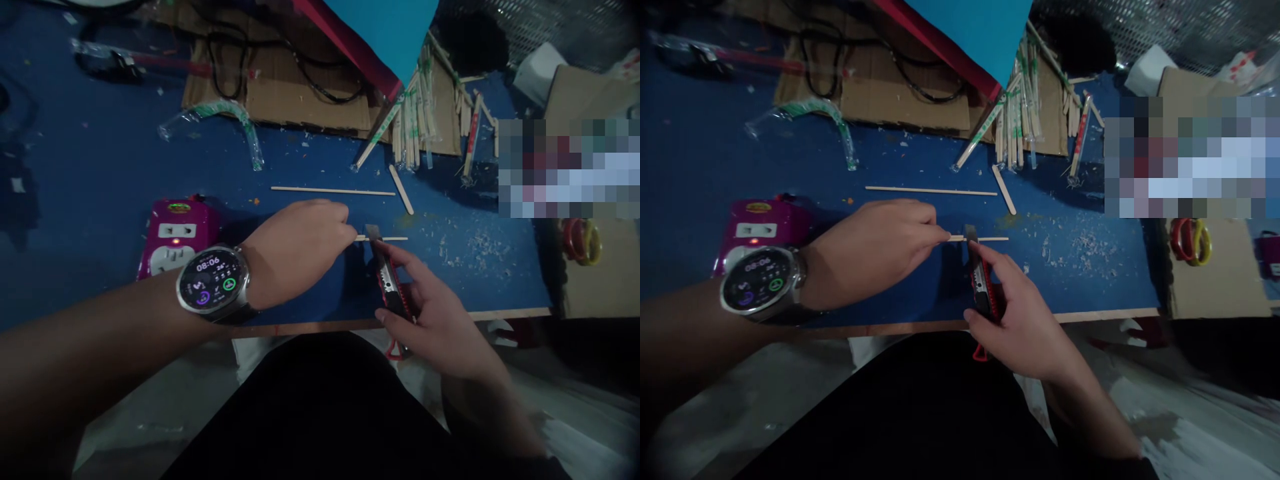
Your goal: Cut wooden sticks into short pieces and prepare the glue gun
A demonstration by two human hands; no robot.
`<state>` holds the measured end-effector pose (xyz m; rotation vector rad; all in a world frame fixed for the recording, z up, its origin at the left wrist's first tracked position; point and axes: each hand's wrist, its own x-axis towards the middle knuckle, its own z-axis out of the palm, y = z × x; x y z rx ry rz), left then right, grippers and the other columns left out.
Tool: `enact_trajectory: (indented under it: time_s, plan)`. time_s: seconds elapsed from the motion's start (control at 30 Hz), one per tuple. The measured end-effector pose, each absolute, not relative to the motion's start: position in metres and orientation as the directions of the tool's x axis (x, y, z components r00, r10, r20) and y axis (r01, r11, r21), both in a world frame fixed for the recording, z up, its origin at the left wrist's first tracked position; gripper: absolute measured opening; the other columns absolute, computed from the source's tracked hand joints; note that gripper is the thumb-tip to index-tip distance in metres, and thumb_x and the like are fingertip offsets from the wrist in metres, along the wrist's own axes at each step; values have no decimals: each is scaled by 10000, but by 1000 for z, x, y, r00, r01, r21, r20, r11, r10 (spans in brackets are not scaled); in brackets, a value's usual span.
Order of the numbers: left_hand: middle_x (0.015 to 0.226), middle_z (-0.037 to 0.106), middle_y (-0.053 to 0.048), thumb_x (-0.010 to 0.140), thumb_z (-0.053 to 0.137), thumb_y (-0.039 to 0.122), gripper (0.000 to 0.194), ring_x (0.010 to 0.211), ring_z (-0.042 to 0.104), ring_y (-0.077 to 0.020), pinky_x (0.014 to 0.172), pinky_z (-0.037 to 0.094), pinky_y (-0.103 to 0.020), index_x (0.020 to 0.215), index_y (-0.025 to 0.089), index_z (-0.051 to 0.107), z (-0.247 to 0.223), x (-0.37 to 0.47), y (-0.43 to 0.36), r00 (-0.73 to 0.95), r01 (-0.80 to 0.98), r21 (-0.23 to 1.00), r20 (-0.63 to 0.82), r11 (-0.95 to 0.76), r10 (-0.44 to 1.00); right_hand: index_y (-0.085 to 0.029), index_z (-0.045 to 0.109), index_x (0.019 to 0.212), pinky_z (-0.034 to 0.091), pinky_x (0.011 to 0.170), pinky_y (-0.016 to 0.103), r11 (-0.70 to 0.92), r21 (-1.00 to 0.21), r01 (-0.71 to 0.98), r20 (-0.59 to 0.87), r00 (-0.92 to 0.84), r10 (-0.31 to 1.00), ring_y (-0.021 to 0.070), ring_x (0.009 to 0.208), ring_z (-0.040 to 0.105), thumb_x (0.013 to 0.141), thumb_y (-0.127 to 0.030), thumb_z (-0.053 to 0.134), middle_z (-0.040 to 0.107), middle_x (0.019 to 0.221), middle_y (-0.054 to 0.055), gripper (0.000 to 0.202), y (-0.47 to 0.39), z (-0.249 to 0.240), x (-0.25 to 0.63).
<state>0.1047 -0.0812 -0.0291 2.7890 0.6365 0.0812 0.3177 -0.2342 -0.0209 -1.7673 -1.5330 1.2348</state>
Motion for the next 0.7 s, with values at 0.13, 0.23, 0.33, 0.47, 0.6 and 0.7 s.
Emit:
enact_trajectory:
  time_s: [0.13, 0.23, 0.33, 0.47, 0.6, 0.7]
  plan:
    - [937, 692, -70, 1006, 540, 80, 237, 889, 672, -236, 755, 470, -348, 977, 182, 752, -29, 104, -80, 898, 424, 297, -13, -856, 440, -354, 428, 1701, 607, 1065, 559, -273, -837, 473, -344, -69, 936, 336, 1237, 712, 1000, -383, 762, 687, 1440, 116, 776, -235, -21, 321]
    - [1055, 738, -81, 1023, 524, 100, 301, 997, 700, -263, 808, 506, -359, 1236, 177, 721, -29, 104, -81, 882, 452, 300, -7, -840, 471, -405, 489, 1666, 582, 1099, 549, -237, -864, 444, -297, -72, 952, 306, 1235, 701, 1071, -381, 665, 688, 1416, 87, 622, -237, -25, 323]
    - [1113, 757, -93, 1030, 514, 113, 521, 1036, 704, -275, 785, 516, -349, 1545, 183, 543, -29, 102, -83, 855, 495, 289, 4, -819, 518, -435, 546, 1624, 590, 1074, 508, -205, -880, 428, -257, -65, 964, 286, 1261, 682, 1091, -336, 626, 613, 1537, 75, 548, -239, -29, 323]
    - [1120, 760, -110, 1030, 498, 124, 606, 1039, 705, -269, 791, 521, -340, 1630, 178, 435, -30, 100, -84, 847, 504, 260, 37, -824, 530, -405, 525, 1634, 559, 1154, 534, -215, -889, 406, -274, -93, 957, 294, 1355, 662, 1083, -311, 640, 612, 1568, 81, 571, -237, -29, 322]
    - [1124, 761, -116, 1040, 477, 131, 590, 1044, 716, -279, 776, 516, -347, 1625, 180, 431, -30, 98, -84, 845, 507, 272, 29, -818, 534, -381, 393, 1713, 411, 1318, 584, -226, -894, 387, -295, -127, 947, 308, 1586, 494, 1060, -304, 679, 488, 1738, 72, 717, -236, -25, 324]
    - [1126, 762, -116, 1050, 474, 138, 583, 1074, 709, -293, 776, 513, -354, 1628, 196, 422, -30, 95, -85, 856, 479, 334, 29, -812, 517, -415, 404, 1708, 488, 1262, 583, -208, -879, 429, -295, -147, 944, 318, 1560, 525, 1078, -298, 635, 518, 1715, 59, 681, -237, -20, 327]
